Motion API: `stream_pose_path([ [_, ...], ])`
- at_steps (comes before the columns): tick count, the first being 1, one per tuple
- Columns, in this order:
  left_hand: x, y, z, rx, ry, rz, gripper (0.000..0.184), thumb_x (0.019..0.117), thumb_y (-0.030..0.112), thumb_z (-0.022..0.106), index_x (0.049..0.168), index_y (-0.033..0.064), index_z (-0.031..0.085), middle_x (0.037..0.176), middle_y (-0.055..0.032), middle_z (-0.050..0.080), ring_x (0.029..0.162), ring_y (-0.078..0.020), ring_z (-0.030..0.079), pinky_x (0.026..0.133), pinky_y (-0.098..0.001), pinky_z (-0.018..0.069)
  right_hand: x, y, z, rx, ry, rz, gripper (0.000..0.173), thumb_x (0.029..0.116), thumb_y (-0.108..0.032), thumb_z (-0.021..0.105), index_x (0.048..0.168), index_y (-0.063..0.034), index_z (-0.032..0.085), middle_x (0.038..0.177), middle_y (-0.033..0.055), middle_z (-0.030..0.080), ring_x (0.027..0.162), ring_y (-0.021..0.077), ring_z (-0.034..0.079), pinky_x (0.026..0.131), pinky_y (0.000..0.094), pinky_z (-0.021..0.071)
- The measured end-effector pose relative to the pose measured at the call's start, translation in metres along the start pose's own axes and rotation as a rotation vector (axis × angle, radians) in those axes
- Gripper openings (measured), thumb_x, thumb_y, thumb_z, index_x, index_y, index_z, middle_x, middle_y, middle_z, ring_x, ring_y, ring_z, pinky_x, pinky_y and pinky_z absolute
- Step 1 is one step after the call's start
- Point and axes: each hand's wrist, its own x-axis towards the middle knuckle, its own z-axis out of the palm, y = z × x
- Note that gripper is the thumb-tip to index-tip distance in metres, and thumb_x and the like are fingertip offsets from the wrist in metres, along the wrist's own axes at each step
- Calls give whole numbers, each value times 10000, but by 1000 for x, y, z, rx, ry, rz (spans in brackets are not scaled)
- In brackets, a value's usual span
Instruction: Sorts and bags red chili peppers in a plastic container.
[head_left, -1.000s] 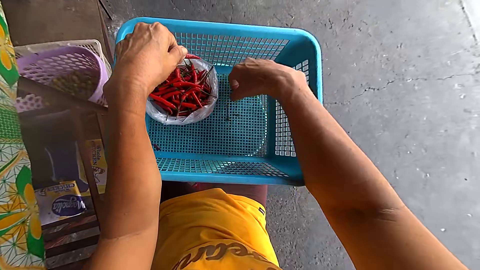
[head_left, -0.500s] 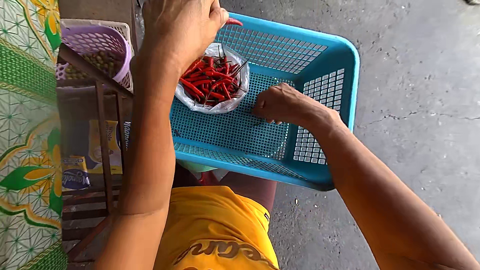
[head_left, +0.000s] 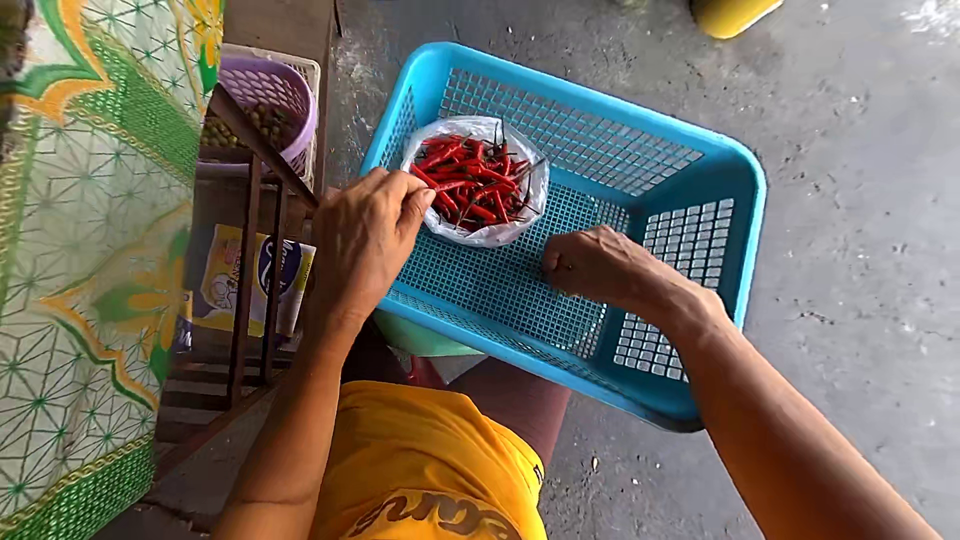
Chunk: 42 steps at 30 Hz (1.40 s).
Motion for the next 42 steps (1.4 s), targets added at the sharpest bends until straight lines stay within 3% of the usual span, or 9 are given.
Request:
stream_pose_path([
  [7, -11, -1, -11, -27, -34, 65, 218, 1027, 249, 606, 1045, 96, 760, 859, -83, 660, 796, -256, 629, 709, -456, 436, 2, 9, -21, 84, -36, 75, 138, 973, -84, 680, 1054, 27, 697, 877, 196, 702, 722, 308, 688, 721, 545, 563],
  [11, -13, -6, -12, -204, 15, 67, 216, 1019, 247, 624, 1079, 89, 758, 898, -74, 689, 797, -218, 643, 728, -449, 459, -7, 19, -38, 229, 236, 64, 136, 972, -83, 671, 1035, 37, 673, 889, 187, 715, 733, 302, 712, 698, 531, 588],
  [16, -7, -13, -6, -298, 6, -10, 194, 982, 248, 688, 1115, 125, 757, 968, -31, 721, 848, -175, 664, 785, -455, 496, -17, 41, -39, 588, 612, 12, 139, 916, -130, 651, 1011, -34, 619, 821, 27, 647, 590, 71, 611, 536, 249, 536],
  [20, -7, -11, -6, -258, 10, -2, 181, 959, 225, 699, 1102, 138, 766, 935, -16, 727, 829, -155, 667, 789, -440, 490, -25, 50, -41, 854, 809, -20, 224, 938, -132, 629, 1159, -96, 645, 891, -50, 662, 596, 22, 591, 511, 186, 510],
  [27, -12, -5, -14, -198, 1, 26, 166, 952, 186, 710, 1097, 112, 748, 939, -46, 701, 796, -189, 647, 731, -452, 477, -70, -31, -57, 1663, 840, -114, 306, 1116, -238, 313, 953, -238, 573, 766, -102, 613, 628, 10, 588, 577, 156, 507],
  [29, -11, -2, -11, -177, 4, 12, 163, 951, 175, 708, 1097, 116, 747, 930, -51, 688, 777, -199, 636, 716, -457, 472, -92, -87, -36, 1509, 673, -401, 264, 1088, -240, 385, 986, -267, 627, 843, -115, 647, 710, 11, 612, 631, 173, 524],
  [33, -5, 4, -2, -139, 36, -21, 174, 931, 167, 693, 1089, 139, 758, 939, -30, 702, 789, -182, 637, 757, -472, 458, -112, -164, -13, 985, 291, -1050, 395, 1011, -182, 649, 1322, 56, 597, 1166, 130, 698, 899, 85, 690, 703, 209, 592],
  [37, -7, 16, -10, -240, 62, -27, 168, 920, 94, 708, 1081, 85, 754, 989, -74, 694, 785, -180, 641, 702, -395, 517, -60, -128, -48, 338, 705, -795, 318, 963, -124, 633, 1265, -44, 687, 1207, 86, 683, 923, 115, 704, 717, 279, 616],
  [42, 14, 31, -5, -450, 55, -5, 155, 941, 86, 701, 1089, 66, 740, 1004, -83, 689, 797, -136, 638, 657, -274, 516, -2, -72, -71, 230, 568, -571, 232, 983, -88, 623, 1187, -20, 709, 1123, 157, 692, 888, 254, 691, 757, 444, 576],
])
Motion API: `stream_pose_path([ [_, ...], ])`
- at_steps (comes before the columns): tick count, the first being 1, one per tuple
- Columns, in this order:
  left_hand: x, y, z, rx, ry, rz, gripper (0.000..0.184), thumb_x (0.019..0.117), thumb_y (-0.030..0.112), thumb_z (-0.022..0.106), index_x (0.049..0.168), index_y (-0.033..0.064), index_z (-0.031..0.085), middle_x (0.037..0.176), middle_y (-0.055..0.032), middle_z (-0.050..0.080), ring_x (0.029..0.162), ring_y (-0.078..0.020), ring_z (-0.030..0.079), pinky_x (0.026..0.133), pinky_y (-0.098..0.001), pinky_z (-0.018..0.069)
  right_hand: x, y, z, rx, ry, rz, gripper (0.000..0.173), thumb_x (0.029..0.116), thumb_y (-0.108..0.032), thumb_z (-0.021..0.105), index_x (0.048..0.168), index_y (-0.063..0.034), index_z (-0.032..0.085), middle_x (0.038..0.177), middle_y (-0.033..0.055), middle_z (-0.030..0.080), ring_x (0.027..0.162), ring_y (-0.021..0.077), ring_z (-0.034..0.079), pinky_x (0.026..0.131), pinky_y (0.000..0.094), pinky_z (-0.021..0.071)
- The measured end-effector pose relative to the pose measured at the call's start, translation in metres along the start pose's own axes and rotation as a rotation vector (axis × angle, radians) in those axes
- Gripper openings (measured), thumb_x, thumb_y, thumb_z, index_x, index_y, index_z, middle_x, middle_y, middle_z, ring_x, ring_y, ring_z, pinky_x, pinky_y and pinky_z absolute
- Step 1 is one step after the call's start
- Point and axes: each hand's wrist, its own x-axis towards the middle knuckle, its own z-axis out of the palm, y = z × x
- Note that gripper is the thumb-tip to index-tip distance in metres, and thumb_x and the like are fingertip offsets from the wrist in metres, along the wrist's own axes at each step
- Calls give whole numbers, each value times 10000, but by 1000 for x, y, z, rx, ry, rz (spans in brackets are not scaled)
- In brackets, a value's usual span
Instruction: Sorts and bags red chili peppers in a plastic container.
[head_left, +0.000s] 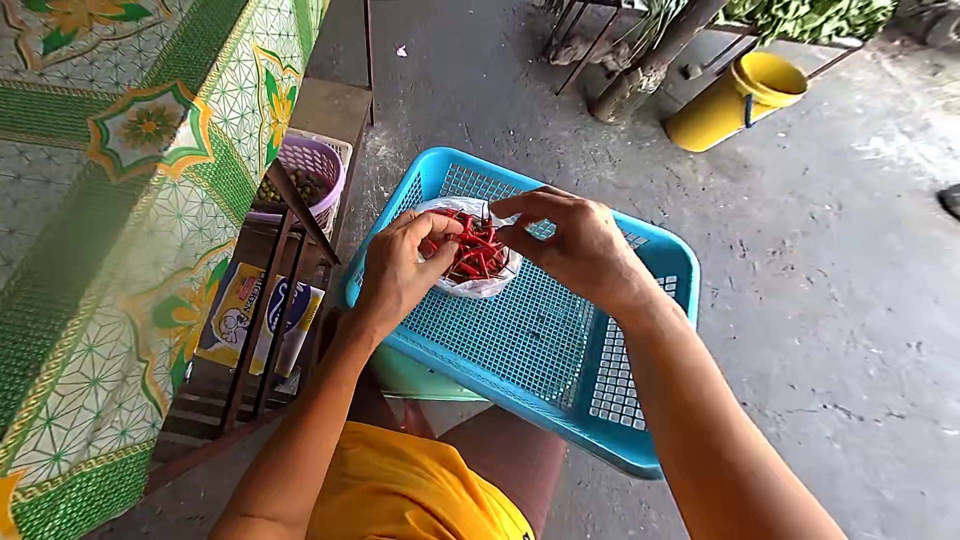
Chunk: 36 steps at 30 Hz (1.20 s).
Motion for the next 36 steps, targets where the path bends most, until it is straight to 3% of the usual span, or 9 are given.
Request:
stream_pose_path([
  [4, 50, -4, 19, -252, -161, -82, 183, 949, 115, 706, 1117, 51, 733, 1002, -54, 725, 872, -96, 682, 811, -294, 566, -4, 23, 10, 361, -3, 144, 212, 1004, -130, 624, 1198, -68, 683, 1047, 61, 719, 776, 122, 672, 584, 275, 552],
  [7, 71, -2, 33, -425, -272, -193, 173, 950, 76, 703, 1118, 34, 710, 932, -35, 721, 772, -56, 650, 667, -225, 525, -7, 35, 20, 546, 138, 181, 143, 997, -134, 635, 1120, -79, 680, 879, 2, 702, 615, 28, 596, 488, 163, 464],
  [11, 66, -1, 37, -553, -356, -280, 211, 948, 40, 690, 1157, 9, 685, 938, -40, 725, 752, -58, 650, 633, -204, 522, -12, 44, 17, 485, 161, 138, 116, 1001, -120, 636, 1082, -55, 689, 844, -7, 692, 593, 8, 571, 506, 152, 452],
  [15, 58, -6, 36, -547, -316, -260, 148, 958, 87, 698, 1091, 23, 700, 888, -8, 717, 712, -33, 638, 619, -185, 523, -12, 45, 19, 457, 113, 109, 127, 1014, -145, 619, 1076, -61, 690, 846, -9, 691, 598, 12, 571, 506, 157, 449],
  [22, 57, -9, 36, -460, -263, -200, 134, 967, 100, 689, 1077, 26, 711, 926, -10, 728, 782, -22, 659, 678, -186, 533, -11, 42, 22, 426, 91, 188, 157, 1018, -235, 636, 1061, -91, 681, 846, -27, 688, 628, 9, 599, 523, 165, 472],
  [27, 56, -6, 33, -530, -256, -226, 146, 986, 97, 665, 1096, 8, 701, 908, -21, 716, 752, -23, 636, 658, -180, 515, -11, 40, 23, 543, 114, 211, 124, 986, -189, 670, 1082, -111, 677, 854, -39, 702, 616, 21, 622, 514, 167, 508],
  [34, 55, -5, 36, -736, -265, -239, 142, 959, 28, 672, 1093, -7, 704, 945, -31, 711, 749, -37, 634, 638, -182, 522, -12, 30, 28, 724, 141, 244, 93, 1013, -187, 625, 1054, -128, 684, 814, -35, 700, 589, 42, 625, 510, 180, 531],
  [36, 55, -4, 37, -737, -245, -260, 135, 961, 32, 670, 1084, 3, 717, 958, -21, 718, 777, -33, 640, 655, -183, 522, -13, 33, 24, 555, 170, 201, 144, 1019, -233, 633, 1068, -111, 692, 863, -27, 719, 664, 49, 674, 557, 200, 570],
])
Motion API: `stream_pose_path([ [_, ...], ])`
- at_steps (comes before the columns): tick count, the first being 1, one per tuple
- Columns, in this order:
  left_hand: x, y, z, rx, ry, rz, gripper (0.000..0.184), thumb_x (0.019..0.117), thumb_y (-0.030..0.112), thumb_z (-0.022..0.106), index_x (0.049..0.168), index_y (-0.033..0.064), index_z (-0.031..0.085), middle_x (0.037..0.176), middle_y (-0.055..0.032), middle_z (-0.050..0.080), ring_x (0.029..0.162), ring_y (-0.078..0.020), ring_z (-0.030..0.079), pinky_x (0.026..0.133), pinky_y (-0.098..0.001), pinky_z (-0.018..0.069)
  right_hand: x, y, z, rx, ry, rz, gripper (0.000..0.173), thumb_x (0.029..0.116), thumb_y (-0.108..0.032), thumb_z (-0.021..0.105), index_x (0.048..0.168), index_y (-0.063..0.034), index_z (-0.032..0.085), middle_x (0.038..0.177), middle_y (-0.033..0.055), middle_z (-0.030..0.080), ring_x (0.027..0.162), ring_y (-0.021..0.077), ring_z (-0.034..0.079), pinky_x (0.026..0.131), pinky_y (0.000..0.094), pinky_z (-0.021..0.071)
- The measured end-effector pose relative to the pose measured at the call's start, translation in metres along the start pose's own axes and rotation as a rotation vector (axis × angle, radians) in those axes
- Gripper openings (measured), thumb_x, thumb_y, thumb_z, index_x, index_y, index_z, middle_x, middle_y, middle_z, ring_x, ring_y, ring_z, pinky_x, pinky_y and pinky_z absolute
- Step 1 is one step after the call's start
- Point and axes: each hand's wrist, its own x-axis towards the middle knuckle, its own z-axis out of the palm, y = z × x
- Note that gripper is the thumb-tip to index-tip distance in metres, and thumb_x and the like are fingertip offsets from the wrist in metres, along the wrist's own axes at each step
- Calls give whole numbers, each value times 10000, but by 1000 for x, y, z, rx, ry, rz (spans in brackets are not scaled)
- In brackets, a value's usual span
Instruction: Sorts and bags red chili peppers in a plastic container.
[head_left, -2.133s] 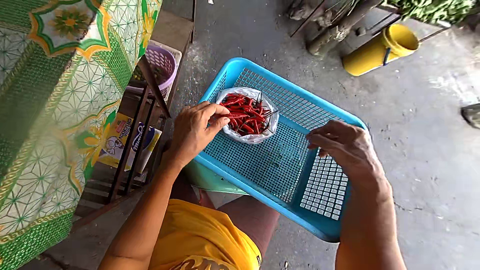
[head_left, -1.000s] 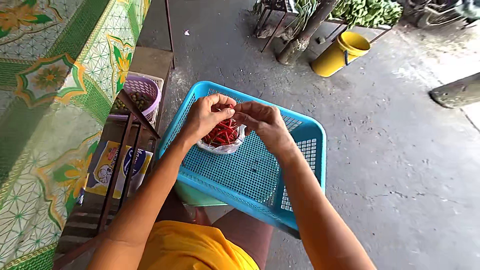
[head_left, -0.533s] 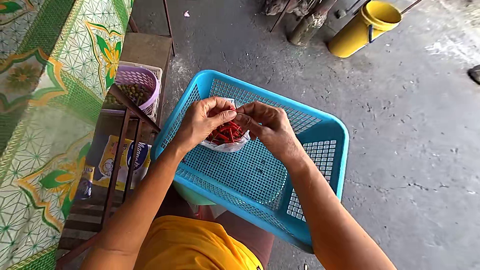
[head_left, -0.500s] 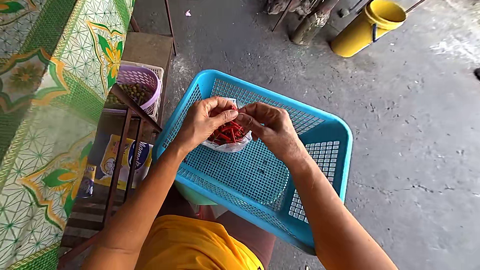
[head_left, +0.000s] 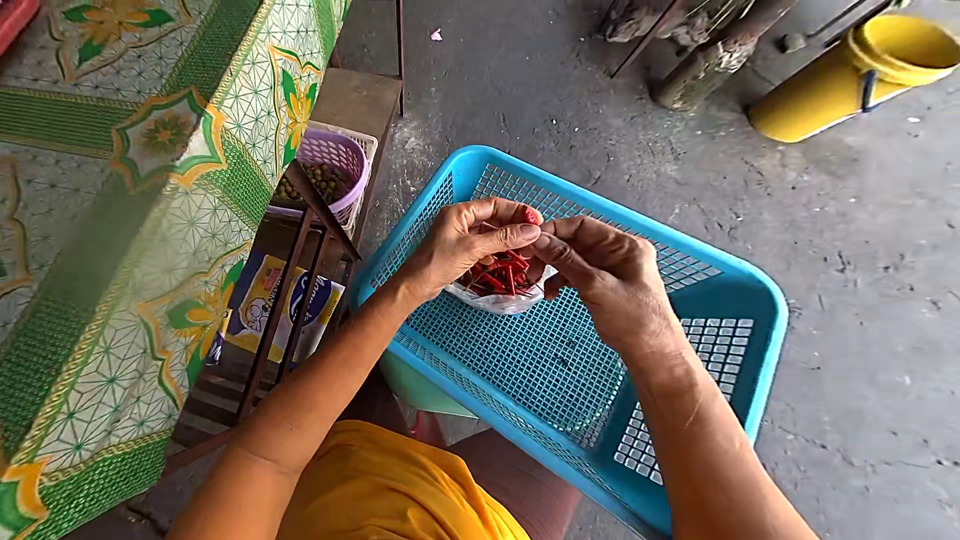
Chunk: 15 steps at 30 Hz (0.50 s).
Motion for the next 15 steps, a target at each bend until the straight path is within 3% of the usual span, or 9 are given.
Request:
stream_pose_path([
  [1, 0, 0, 0, 2, 16, -9, 137, 967, 39, 663, 1088, 2, 715, 977, -25, 723, 809, -38, 651, 676, -191, 530, 0, 0, -6, -208, 46, -62, 207, 1026, -288, 623, 1085, -106, 700, 922, -15, 723, 751, 67, 694, 625, 239, 590],
  [2, 0, 1, 0, -7, 31, -26, 146, 977, 43, 651, 1102, -9, 705, 1003, -43, 730, 836, -50, 664, 695, -205, 542, 1, -2, -13, -438, 100, -123, 273, 1034, -317, 605, 1123, -81, 707, 1021, 50, 720, 890, 154, 699, 732, 349, 591],
  [4, 1, 2, -1, -80, 36, -95, 152, 1017, 42, 595, 1134, -27, 663, 1047, -91, 738, 869, -95, 707, 712, -241, 582, 4, 1, -33, -723, 180, -143, 369, 1032, -287, 597, 1248, 3, 664, 1240, 246, 650, 1184, 450, 587, 919, 621, 490],
  [5, 1, 3, -2, -130, 29, -135, 143, 1035, 44, 565, 1136, -19, 643, 1046, -101, 745, 867, -115, 728, 714, -257, 600, 6, 5, -44, -790, 204, -96, 418, 1022, -276, 610, 1316, 20, 622, 1324, 291, 597, 1280, 517, 507, 992, 675, 429],
  [7, 0, 4, -3, -209, 1, -200, 157, 1055, 51, 522, 1154, 0, 633, 1043, -107, 754, 871, -150, 750, 731, -288, 623, 6, 15, -60, -861, 204, 84, 530, 1006, -278, 649, 1432, 15, 529, 1410, 326, 522, 1367, 554, 413, 1056, 716, 353],
  [10, -1, 5, -4, -217, -32, -243, 176, 1059, 51, 504, 1156, 24, 649, 1054, -83, 756, 885, -145, 748, 741, -297, 627, 6, 33, -71, -904, 94, 306, 662, 959, -247, 737, 1507, 0, 459, 1457, 340, 483, 1383, 580, 385, 1043, 835, 214],
  [15, -2, 7, -5, -189, -27, -286, 218, 1054, 56, 514, 1168, 53, 700, 1045, -43, 756, 910, -102, 719, 750, -262, 597, 2, 41, -66, -990, 71, 299, 731, 962, -287, 730, 1547, -4, 395, 1480, 309, 475, 1386, 557, 400, 1032, 850, 205],
])
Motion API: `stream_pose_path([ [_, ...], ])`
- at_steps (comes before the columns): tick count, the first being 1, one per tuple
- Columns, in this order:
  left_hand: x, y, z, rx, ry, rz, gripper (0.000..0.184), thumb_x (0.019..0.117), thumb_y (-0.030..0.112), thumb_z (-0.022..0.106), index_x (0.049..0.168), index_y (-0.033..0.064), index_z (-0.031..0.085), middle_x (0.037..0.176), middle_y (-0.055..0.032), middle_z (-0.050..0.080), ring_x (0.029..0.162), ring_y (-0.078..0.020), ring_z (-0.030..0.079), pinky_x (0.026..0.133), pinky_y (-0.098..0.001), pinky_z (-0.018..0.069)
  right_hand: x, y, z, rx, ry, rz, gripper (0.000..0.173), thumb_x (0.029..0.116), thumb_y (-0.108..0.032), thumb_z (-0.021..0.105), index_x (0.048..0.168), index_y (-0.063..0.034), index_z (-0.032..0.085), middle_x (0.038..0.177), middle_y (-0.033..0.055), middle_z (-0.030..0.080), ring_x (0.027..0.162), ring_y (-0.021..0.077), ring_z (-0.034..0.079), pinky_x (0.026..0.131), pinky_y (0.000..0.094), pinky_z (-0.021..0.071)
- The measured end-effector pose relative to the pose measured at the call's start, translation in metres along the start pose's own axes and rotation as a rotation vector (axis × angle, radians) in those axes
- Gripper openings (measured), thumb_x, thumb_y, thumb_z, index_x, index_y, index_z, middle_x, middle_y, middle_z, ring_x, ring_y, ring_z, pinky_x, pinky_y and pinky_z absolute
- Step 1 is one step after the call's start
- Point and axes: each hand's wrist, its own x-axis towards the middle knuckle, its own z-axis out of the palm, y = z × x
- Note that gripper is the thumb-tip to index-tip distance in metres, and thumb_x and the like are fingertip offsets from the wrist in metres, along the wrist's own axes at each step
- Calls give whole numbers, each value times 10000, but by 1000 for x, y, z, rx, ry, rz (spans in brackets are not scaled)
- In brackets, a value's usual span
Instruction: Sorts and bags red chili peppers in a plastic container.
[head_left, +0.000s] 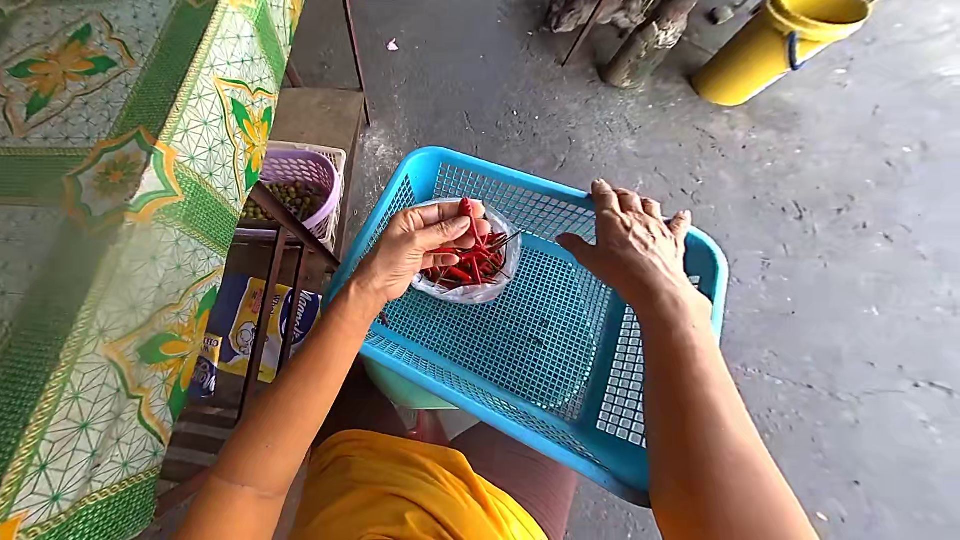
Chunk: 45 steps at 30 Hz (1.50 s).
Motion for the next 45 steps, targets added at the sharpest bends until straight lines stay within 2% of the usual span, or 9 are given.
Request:
stream_pose_path([
  [13, -14, -9, 3, 178, 81, 71, 128, 1006, 49, 612, 1103, 25, 693, 938, -36, 723, 776, -55, 662, 679, -205, 556, 16, -22, 4, -85, -35, -41, 823, 934, -235, 763, 1554, 70, 316, 1457, 364, 456, 1398, 571, 381, 1025, 839, 240],
  [16, -24, -21, 13, 678, 172, 268, 180, 968, 97, 694, 1112, -10, 708, 965, -93, 726, 803, -120, 686, 724, -287, 589, 16, -22, 6, -64, -26, -99, 847, 923, -237, 775, 1561, 64, 306, 1466, 366, 449, 1403, 576, 371, 1035, 849, 219],
  [20, -23, -31, 24, 1372, 81, 825, 146, 972, 184, 679, 1036, 109, 787, 984, -46, 755, 950, -189, 706, 838, -370, 557, 20, -27, 10, -61, -22, -113, 856, 928, -209, 768, 1576, 61, 279, 1490, 370, 424, 1428, 570, 345, 1061, 842, 190],
  [25, 9, 10, 13, 1602, -93, 1112, 198, 999, 98, 607, 1102, 107, 775, 1031, -73, 757, 1002, -234, 697, 892, -420, 503, 20, -29, 12, -100, -22, -75, 891, 912, -177, 779, 1590, 45, 247, 1507, 356, 408, 1450, 544, 330, 1092, 821, 174],
  [29, 59, 62, -69, 1871, 73, 800, 242, 1038, 134, 539, 1107, 51, 755, 1079, -156, 734, 1066, -353, 682, 869, -512, 515, 20, -30, 14, -103, -20, -64, 916, 901, -180, 792, 1594, 46, 237, 1505, 356, 408, 1456, 538, 324, 1099, 815, 168],
  [31, 68, 92, -110, 1983, 173, 381, 301, 1017, 103, 556, 1268, -19, 667, 1297, -254, 632, 1264, -468, 560, 966, -644, 455, 20, -30, 14, -103, -13, -68, 906, 897, -172, 792, 1586, 54, 248, 1492, 356, 418, 1447, 540, 336, 1085, 821, 186],
  [33, 66, 114, -132, 1960, 329, 176, 461, 996, 109, 609, 1429, -33, 543, 1485, -289, 488, 1373, -519, 448, 1010, -715, 402, 20, -29, 13, -107, -10, -71, 905, 893, -172, 796, 1582, 54, 255, 1481, 358, 427, 1437, 540, 350, 1078, 823, 196],
  [38, 42, 140, -118, 1762, 535, 182, 522, 1024, 255, 582, 1511, 86, 502, 1541, -195, 457, 1377, -437, 466, 1058, -622, 417, 21, -30, 15, -114, -18, -62, 908, 907, -177, 779, 1593, 48, 229, 1492, 363, 407, 1450, 543, 326, 1087, 829, 168],
  [45, 30, 88, -29, 1630, 261, 395, 373, 1014, 328, 606, 1308, 115, 693, 1412, -150, 585, 1331, -331, 526, 1059, -503, 455, 20, -29, 14, -112, -23, -61, 936, 897, -196, 795, 1595, 50, 221, 1504, 364, 396, 1453, 550, 317, 1088, 830, 164],
])
